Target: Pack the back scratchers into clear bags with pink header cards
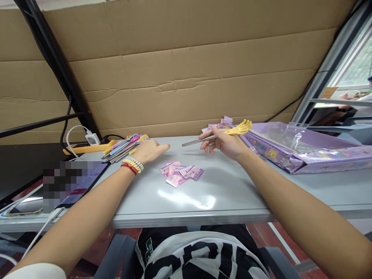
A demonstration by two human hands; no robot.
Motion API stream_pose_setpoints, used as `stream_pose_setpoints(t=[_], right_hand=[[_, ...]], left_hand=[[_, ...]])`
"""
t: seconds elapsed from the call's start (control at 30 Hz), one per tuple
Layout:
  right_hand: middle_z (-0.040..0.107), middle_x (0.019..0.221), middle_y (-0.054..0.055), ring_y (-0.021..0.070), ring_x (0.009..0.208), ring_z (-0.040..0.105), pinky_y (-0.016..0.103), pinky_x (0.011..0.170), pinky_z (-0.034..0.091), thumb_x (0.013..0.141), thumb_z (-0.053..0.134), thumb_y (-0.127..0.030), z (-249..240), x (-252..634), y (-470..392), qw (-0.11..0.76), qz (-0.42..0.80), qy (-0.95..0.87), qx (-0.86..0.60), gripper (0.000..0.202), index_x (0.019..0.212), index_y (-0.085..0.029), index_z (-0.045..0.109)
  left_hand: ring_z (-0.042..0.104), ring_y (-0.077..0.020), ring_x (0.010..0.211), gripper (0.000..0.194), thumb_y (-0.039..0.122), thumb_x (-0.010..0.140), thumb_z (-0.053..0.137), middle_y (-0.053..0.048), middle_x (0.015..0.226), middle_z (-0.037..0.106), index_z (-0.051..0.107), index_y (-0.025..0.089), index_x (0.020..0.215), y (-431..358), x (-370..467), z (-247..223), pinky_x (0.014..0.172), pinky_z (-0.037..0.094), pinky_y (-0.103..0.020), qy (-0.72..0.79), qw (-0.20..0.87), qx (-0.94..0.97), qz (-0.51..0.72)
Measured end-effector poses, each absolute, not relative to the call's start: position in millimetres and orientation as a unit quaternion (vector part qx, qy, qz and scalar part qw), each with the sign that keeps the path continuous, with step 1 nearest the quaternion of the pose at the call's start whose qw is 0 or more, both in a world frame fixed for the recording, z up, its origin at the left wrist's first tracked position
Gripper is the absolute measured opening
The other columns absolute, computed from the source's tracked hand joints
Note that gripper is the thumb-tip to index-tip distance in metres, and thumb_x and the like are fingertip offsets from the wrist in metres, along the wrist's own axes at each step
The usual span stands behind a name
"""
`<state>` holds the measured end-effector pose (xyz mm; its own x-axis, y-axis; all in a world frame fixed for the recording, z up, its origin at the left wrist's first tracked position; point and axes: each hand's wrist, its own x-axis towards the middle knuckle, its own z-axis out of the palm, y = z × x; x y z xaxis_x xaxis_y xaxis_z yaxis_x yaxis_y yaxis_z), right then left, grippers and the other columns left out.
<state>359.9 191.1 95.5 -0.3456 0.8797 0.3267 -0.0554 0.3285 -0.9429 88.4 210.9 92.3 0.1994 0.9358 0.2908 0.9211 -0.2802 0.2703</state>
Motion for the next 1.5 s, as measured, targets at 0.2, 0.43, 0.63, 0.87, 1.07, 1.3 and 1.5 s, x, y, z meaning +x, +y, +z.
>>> stream_pose_setpoints(t=[0.2,0.43,0.63,0.87,1.07,1.3,1.5], right_hand=[[0.071,0.076,0.011,0.0192,0.062,0.064,0.027,0.045,0.046,0.079,0.058,-0.058,96.9,359.4,189.3,0.451,0.543,-0.663,-0.252,0.048,0.092,-0.014,0.069],[0.073,0.083,0.012,0.019,0.064,0.064,0.027,0.046,0.046,0.081,0.06,-0.048,95.3,355.9,189.4,0.423,0.567,-0.658,-0.256,0.04,0.098,-0.013,0.069],[0.073,0.084,0.012,0.019,0.064,0.064,0.027,0.046,0.045,0.08,0.059,-0.041,94.4,354.8,189.4,0.421,0.573,-0.656,-0.253,0.035,0.098,-0.012,0.069],[0.073,0.085,0.012,0.0195,0.066,0.065,0.027,0.048,0.046,0.081,0.056,-0.039,95.5,356.7,189.8,0.421,0.579,-0.652,-0.25,0.033,0.098,-0.013,0.068],[0.073,0.085,0.012,0.0205,0.065,0.066,0.028,0.047,0.047,0.08,0.057,-0.039,94.8,355.9,188.7,0.416,0.581,-0.652,-0.255,0.034,0.098,-0.013,0.068],[0.073,0.082,0.013,0.0222,0.068,0.067,0.029,0.048,0.047,0.079,0.056,-0.037,93.3,355.1,188.6,0.424,0.576,-0.649,-0.26,0.032,0.095,-0.012,0.07],[0.073,0.08,0.013,0.0229,0.075,0.067,0.027,0.049,0.047,0.08,0.053,-0.033,93.8,352.9,186.6,0.424,0.567,-0.656,-0.263,0.03,0.093,-0.012,0.071]], left_hand=[[0.04,-0.0149,0.05,0.041,0.041,0.086,0.038,-0.001,0.049,0.044,0.04,0.02,0.051,210.6,91.3,87.5,0.051,0.024,-0.031,0.53,-0.029,0.819,0.218],[0.055,-0.0165,0.07,0.036,0.036,0.093,0.03,-0.004,0.078,0.063,0.059,0.017,0.095,208.4,95.6,79.6,0.064,0.039,-0.027,0.372,-0.017,0.897,0.239],[0.058,-0.0175,0.078,0.035,0.035,0.093,0.032,-0.005,0.086,0.066,0.061,0.016,0.098,209.0,96.4,78.6,0.069,0.043,-0.029,0.343,-0.001,0.905,0.25],[0.058,-0.0167,0.078,0.037,0.039,0.093,0.034,-0.006,0.087,0.066,0.06,0.014,0.101,203.4,98.4,82.1,0.07,0.044,-0.028,0.33,0.025,0.898,0.289],[0.059,-0.017,0.08,0.036,0.035,0.093,0.034,-0.008,0.092,0.066,0.06,0.014,0.105,199.4,100.7,83.4,0.073,0.044,-0.028,0.341,0.001,0.899,0.275],[0.06,-0.0193,0.084,0.035,0.029,0.093,0.034,-0.01,0.096,0.068,0.061,0.014,0.112,197.1,103.4,81.9,0.073,0.043,-0.03,0.344,-0.063,0.908,0.231],[0.057,-0.0176,0.074,0.034,0.028,0.093,0.036,-0.008,0.087,0.066,0.062,0.013,0.107,193.4,106.0,82.7,0.068,0.041,-0.029,0.339,-0.012,0.909,0.241]])
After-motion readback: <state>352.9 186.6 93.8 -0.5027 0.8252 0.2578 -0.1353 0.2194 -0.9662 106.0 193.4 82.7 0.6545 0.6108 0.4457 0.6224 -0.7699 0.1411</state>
